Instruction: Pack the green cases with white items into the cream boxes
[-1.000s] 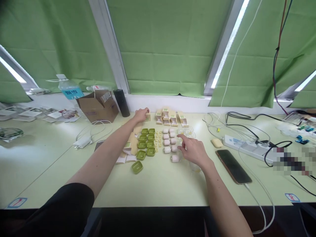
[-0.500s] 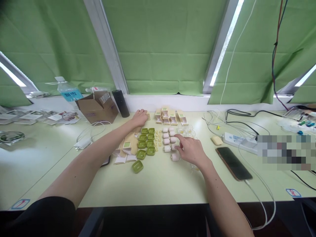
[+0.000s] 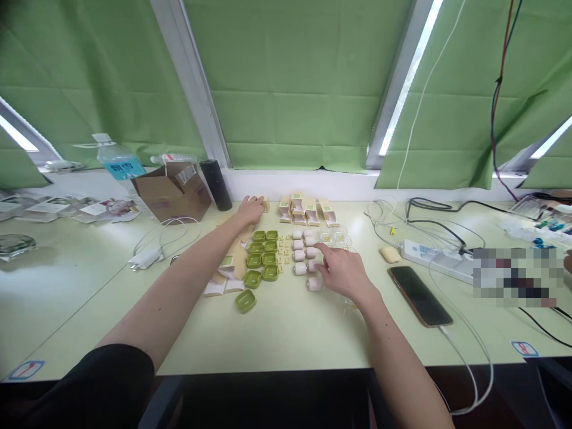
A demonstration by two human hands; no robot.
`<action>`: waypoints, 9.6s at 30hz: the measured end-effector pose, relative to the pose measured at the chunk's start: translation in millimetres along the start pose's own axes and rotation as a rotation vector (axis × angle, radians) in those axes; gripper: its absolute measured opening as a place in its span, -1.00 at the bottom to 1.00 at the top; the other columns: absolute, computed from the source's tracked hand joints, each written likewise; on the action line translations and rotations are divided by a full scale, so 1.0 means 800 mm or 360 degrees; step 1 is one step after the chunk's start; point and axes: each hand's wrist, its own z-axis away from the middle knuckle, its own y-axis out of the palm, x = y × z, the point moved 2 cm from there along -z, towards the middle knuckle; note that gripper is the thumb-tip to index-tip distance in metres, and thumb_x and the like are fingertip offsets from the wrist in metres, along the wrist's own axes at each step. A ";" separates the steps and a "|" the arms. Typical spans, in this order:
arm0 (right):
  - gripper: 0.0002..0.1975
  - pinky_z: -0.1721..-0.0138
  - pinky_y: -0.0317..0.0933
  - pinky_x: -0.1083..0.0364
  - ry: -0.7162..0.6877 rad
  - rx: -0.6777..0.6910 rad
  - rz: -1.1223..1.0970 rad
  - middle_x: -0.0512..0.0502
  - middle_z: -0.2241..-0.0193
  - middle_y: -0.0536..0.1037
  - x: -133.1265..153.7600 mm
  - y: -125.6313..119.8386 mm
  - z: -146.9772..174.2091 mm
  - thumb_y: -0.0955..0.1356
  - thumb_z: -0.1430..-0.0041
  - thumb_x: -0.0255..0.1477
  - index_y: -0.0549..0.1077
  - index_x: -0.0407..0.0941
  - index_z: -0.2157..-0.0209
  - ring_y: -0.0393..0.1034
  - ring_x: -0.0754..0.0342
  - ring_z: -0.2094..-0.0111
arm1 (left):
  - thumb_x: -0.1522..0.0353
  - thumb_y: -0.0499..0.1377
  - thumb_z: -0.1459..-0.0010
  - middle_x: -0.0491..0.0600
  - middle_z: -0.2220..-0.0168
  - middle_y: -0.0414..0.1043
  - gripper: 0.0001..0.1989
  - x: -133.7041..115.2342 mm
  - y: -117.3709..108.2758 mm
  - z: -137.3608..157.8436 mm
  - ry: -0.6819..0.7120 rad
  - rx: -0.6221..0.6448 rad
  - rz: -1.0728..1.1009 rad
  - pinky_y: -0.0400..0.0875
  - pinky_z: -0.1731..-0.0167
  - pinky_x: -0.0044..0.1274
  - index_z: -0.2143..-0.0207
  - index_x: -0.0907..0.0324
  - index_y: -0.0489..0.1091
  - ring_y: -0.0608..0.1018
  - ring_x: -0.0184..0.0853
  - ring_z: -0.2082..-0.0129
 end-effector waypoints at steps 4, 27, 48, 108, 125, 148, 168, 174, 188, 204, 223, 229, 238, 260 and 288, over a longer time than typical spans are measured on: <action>-0.60 0.41 -0.11 0.12 0.0020 0.0025 0.0012 0.01 0.32 0.65 -0.001 0.001 -0.001 0.32 -0.31 -0.40 0.36 0.05 -0.16 0.51 -0.02 0.27 | 0.51 0.20 -0.14 0.14 -0.47 0.05 -0.62 -0.005 -0.004 0.004 -0.0028 0.0023 0.0034 -0.14 -0.40 -0.12 -0.02 0.19 0.54 0.18 -0.01 -0.40; -0.73 0.41 -0.18 0.10 -0.0390 -0.0178 -0.0004 -0.10 0.43 0.62 0.029 0.024 -0.002 0.24 -0.36 -0.41 0.55 -0.09 0.31 0.40 0.05 0.42 | 0.23 0.12 -0.27 0.13 0.34 0.57 -0.78 -0.076 -0.076 0.355 0.0198 -0.0468 0.0559 0.35 0.18 -0.19 0.24 0.04 0.57 0.50 0.01 0.21; -0.93 0.44 -0.30 0.05 -0.1072 0.0173 0.0102 -0.06 0.46 0.59 0.112 0.089 0.028 0.29 -0.21 -0.49 0.42 -0.11 0.28 0.30 0.10 0.52 | 0.16 0.34 -0.11 0.12 0.13 0.58 -0.69 -0.098 -0.007 0.376 0.0007 -0.0348 0.0835 0.35 -0.02 -0.14 0.12 0.06 0.49 0.45 0.10 0.00; -0.94 0.37 0.35 0.09 -0.0241 -0.1049 -0.1474 0.00 0.40 0.52 0.066 0.055 -0.038 0.30 -0.29 -0.46 0.41 -0.05 0.23 0.45 0.08 0.41 | 0.45 0.32 -0.13 0.03 -0.02 0.48 -0.40 -0.122 -0.021 0.253 0.0067 -0.0713 0.2039 0.38 -0.07 -0.34 -0.23 0.05 0.35 0.48 -0.18 -0.04; -0.82 0.25 0.46 0.05 -0.0461 -0.1091 -0.1719 -0.06 0.27 0.59 0.077 0.048 -0.028 0.38 -0.31 -0.47 0.57 0.01 0.09 0.51 0.06 0.27 | 0.00 0.27 -0.22 0.09 0.01 0.53 -0.37 -0.132 -0.027 0.253 0.0459 -0.0218 0.3026 0.41 -0.03 -0.34 -0.25 0.08 0.38 0.54 -0.17 0.00; -0.84 0.29 0.41 -0.02 -0.0724 -0.1155 -0.1184 -0.09 0.33 0.64 0.083 0.036 -0.022 0.34 -0.34 -0.48 0.58 0.00 0.19 0.52 -0.01 0.30 | 0.01 0.31 -0.20 0.13 -0.04 0.53 -0.44 -0.133 -0.032 0.258 0.0546 -0.0205 0.2971 0.35 -0.16 -0.28 -0.17 0.06 0.49 0.52 -0.12 -0.09; -0.82 0.31 0.07 -0.02 -0.0841 -0.1190 -0.0535 -0.06 0.37 0.61 0.081 0.040 -0.024 0.32 -0.36 -0.51 0.54 -0.02 0.28 0.34 0.00 0.34 | -0.01 0.28 -0.21 0.14 0.00 0.52 -0.39 -0.128 -0.019 0.256 0.0556 -0.0191 0.2725 0.39 -0.12 -0.23 -0.21 0.09 0.47 0.53 -0.13 0.00; -0.84 0.32 0.07 -0.03 -0.0876 -0.1237 -0.0500 -0.04 0.40 0.62 0.081 0.040 -0.024 0.34 -0.35 -0.50 0.54 -0.02 0.30 0.31 0.01 0.35 | 0.03 0.27 -0.25 0.12 0.09 0.52 -0.43 -0.129 -0.025 0.260 0.0593 -0.0203 0.2696 0.41 -0.07 -0.27 -0.20 0.12 0.47 0.54 -0.14 0.03; -0.75 0.33 0.00 -0.02 -0.0865 -0.1105 -0.0530 0.05 0.52 0.62 0.075 0.045 -0.032 0.34 -0.40 -0.36 0.58 0.02 0.39 0.30 0.08 0.46 | -0.01 0.25 -0.24 0.09 0.14 0.51 -0.39 -0.129 -0.025 0.258 0.0598 -0.0260 0.2539 0.39 -0.04 -0.29 -0.22 0.12 0.47 0.51 -0.15 0.09; -0.75 0.41 -0.06 0.00 -0.0964 -0.1276 -0.0391 0.08 0.55 0.60 0.076 0.046 -0.027 0.35 -0.38 -0.46 0.59 0.04 0.38 0.13 0.06 0.49 | 0.02 0.26 -0.25 0.14 0.07 0.55 -0.40 -0.126 -0.028 0.259 0.0640 -0.0252 0.2515 0.33 -0.13 -0.27 -0.22 0.14 0.47 0.51 -0.07 -0.06; -0.80 0.31 0.37 -0.03 -0.1087 -0.1397 -0.0743 -0.19 0.26 0.63 0.075 0.033 -0.022 0.41 -0.25 -0.53 0.45 -0.08 0.10 0.52 -0.07 0.26 | 0.05 0.39 -0.13 0.10 0.14 0.61 -0.38 -0.125 -0.023 0.254 0.0428 -0.0110 0.3177 0.45 0.04 -0.38 -0.16 0.14 0.49 0.60 -0.17 0.08; -0.49 0.08 0.51 -0.20 -0.1075 -0.1211 -0.0846 -0.30 -0.06 0.57 0.079 0.046 -0.025 0.46 -0.23 -0.45 0.33 -0.04 -0.18 0.51 -0.20 -0.06 | 0.08 0.44 -0.07 0.05 0.20 0.59 -0.37 -0.127 -0.025 0.253 0.0401 -0.0148 0.3174 0.44 0.19 -0.46 -0.09 0.16 0.41 0.59 -0.28 0.23; -0.62 0.07 0.57 -0.08 -0.0701 -0.0921 -0.1562 -0.21 -0.06 0.52 0.078 0.064 -0.031 0.41 -0.29 -0.42 0.42 0.01 -0.13 0.54 -0.07 0.03 | 0.00 0.37 -0.11 0.06 0.20 0.54 -0.52 -0.129 -0.031 0.257 0.0243 -0.0529 0.2855 0.42 0.15 -0.46 0.13 0.17 0.43 0.56 -0.26 0.17; -0.64 0.02 0.53 -0.07 -0.0637 -0.0890 -0.1607 -0.20 0.00 0.56 0.078 0.069 -0.035 0.45 -0.23 -0.42 0.44 -0.03 -0.06 0.54 -0.04 0.05 | 0.16 0.30 -0.18 -0.05 0.38 0.44 -0.75 -0.128 -0.032 0.259 0.0070 -0.0701 0.2490 0.35 0.27 -0.47 0.35 0.16 0.45 0.45 -0.30 0.32; -0.48 0.04 0.52 -0.21 -0.0851 -0.1235 -0.0931 -0.28 0.00 0.53 0.081 0.060 -0.026 0.35 -0.30 -0.48 0.23 -0.01 -0.26 0.49 -0.21 -0.06 | 0.28 0.28 -0.25 0.13 -0.13 0.35 -0.54 -0.125 -0.029 0.266 0.0444 -0.1129 0.1462 0.24 -0.19 -0.13 -0.17 0.06 0.32 0.30 -0.02 -0.18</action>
